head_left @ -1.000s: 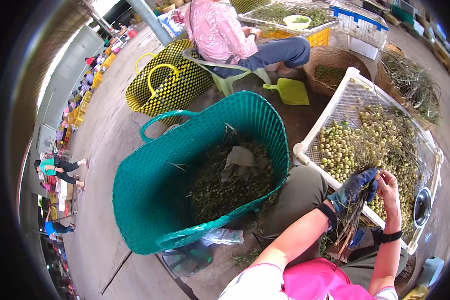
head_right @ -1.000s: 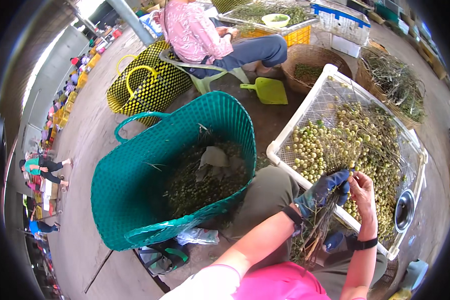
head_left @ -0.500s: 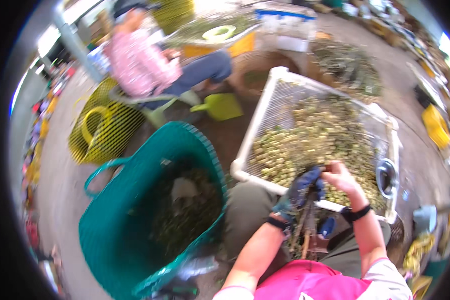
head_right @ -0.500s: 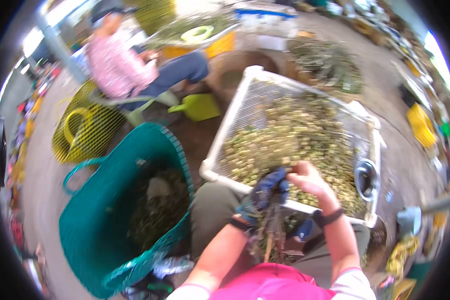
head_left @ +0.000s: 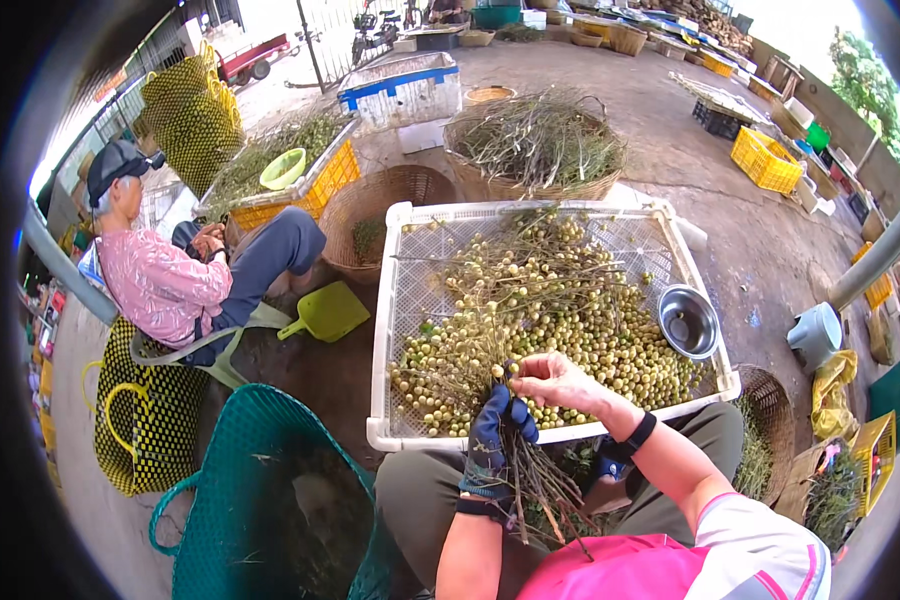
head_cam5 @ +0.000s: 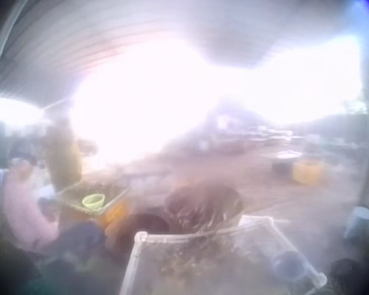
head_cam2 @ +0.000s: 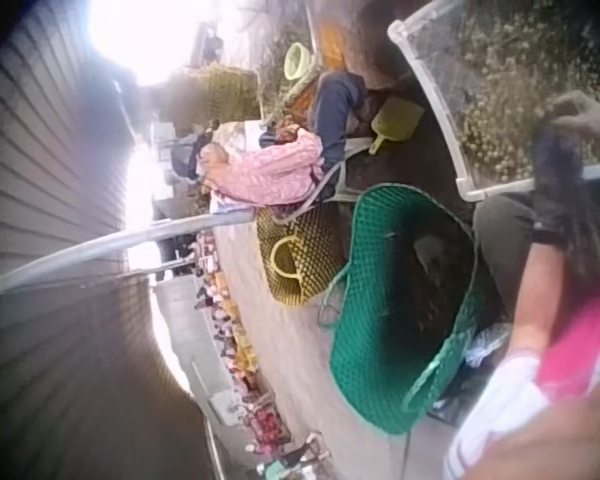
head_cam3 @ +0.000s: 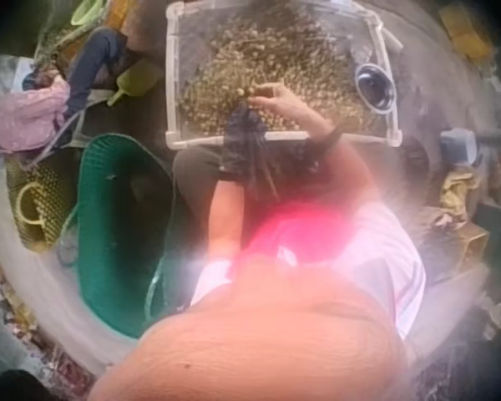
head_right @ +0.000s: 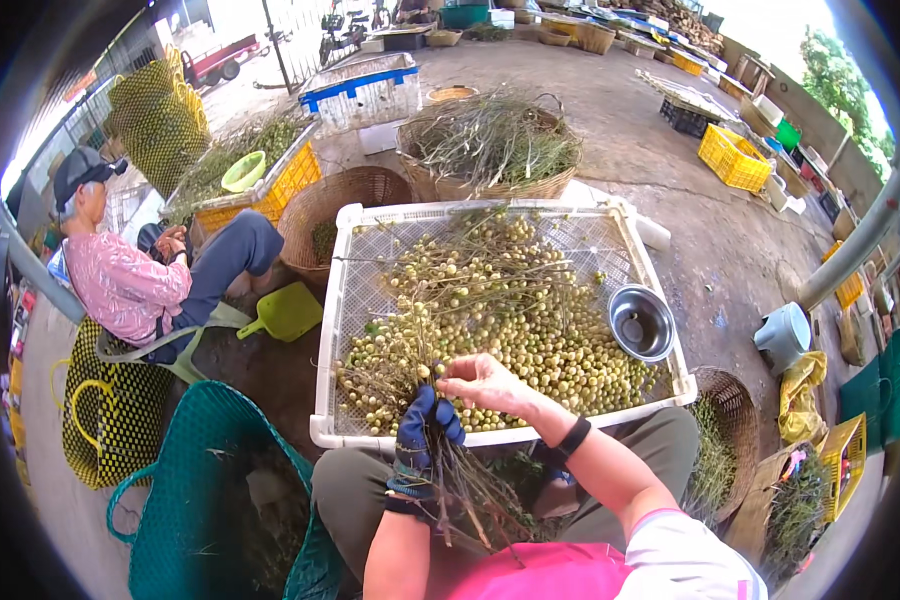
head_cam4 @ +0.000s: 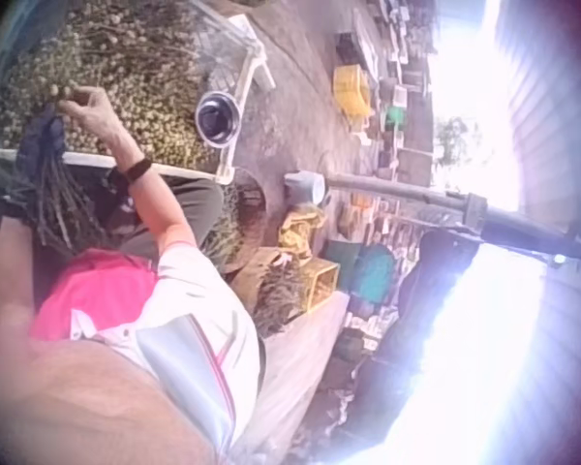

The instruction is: Sorting and cleaning longan fruit from their stems by hand.

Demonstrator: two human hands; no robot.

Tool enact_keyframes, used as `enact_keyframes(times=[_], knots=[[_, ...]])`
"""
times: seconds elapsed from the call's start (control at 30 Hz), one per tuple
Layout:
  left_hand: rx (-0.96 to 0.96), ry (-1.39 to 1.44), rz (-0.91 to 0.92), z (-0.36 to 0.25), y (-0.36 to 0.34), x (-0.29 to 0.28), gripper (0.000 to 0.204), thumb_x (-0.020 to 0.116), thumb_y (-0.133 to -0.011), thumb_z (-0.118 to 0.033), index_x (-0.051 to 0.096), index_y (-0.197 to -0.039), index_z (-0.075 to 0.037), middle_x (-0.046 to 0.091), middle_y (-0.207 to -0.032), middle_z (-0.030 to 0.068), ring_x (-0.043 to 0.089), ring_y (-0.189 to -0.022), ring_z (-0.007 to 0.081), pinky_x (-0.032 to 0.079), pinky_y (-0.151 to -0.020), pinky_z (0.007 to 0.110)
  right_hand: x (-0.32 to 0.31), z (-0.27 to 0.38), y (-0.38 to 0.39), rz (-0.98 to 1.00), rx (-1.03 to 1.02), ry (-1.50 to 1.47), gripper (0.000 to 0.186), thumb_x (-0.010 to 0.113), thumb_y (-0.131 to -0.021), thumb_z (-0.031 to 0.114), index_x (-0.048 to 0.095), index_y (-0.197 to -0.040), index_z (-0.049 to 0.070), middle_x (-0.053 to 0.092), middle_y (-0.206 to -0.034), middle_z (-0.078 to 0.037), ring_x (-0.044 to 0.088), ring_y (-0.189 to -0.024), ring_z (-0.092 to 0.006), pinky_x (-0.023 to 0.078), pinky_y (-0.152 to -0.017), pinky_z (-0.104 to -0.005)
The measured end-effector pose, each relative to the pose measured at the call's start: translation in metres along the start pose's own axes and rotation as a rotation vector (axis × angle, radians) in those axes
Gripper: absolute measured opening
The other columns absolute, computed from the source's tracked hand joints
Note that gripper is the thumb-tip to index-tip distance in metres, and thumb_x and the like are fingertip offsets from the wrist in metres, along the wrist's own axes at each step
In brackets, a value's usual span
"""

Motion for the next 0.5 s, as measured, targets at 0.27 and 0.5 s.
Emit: enact_keyframes(times=[0.27, 0.5], knots=[[-0.019, 0.053, 0.088, -0.001, 0.003, 0.006, 0.024, 0.049, -0.093, -0.034, 0.052, -0.088, -0.011, 0.05, -0.067, -0.0003, 0.052, -0.059, 0.0165, 0.044, -0.055, 0.03, -0.01, -0.032, -0.008, -0.001, 0.019, -0.266, 0.014, 0.057, -0.082, 0.016, 0.059, -0.078, 0.003, 0.057, -0.066, -0.002, 0.046, -0.047, -0.0044, 0.029, -0.039, -0.0183], [0.062, -0.048, 0.067, -0.002, 0.001, 0.008, 0.026, 0.05, -0.092, -0.029, 0.056, -0.102, -0.006, 0.057, -0.079, 0.0022, 0.059, -0.072, 0.0188, 0.051, -0.064, 0.032, -0.013, -0.043, -0.011, 0.06, 0.021, -0.546, 0.014, 0.051, -0.082, 0.019, 0.051, -0.082, 0.005, 0.053, -0.07, -0.003, 0.041, -0.045, -0.0064, 0.028, -0.038, -0.0184]])
Point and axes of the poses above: each hand's wrist, its own y-axis away from the middle knuckle, its own x-axis out of the palm, z = x × y, the point moved 1 cm from there along -y, towards the middle knuckle
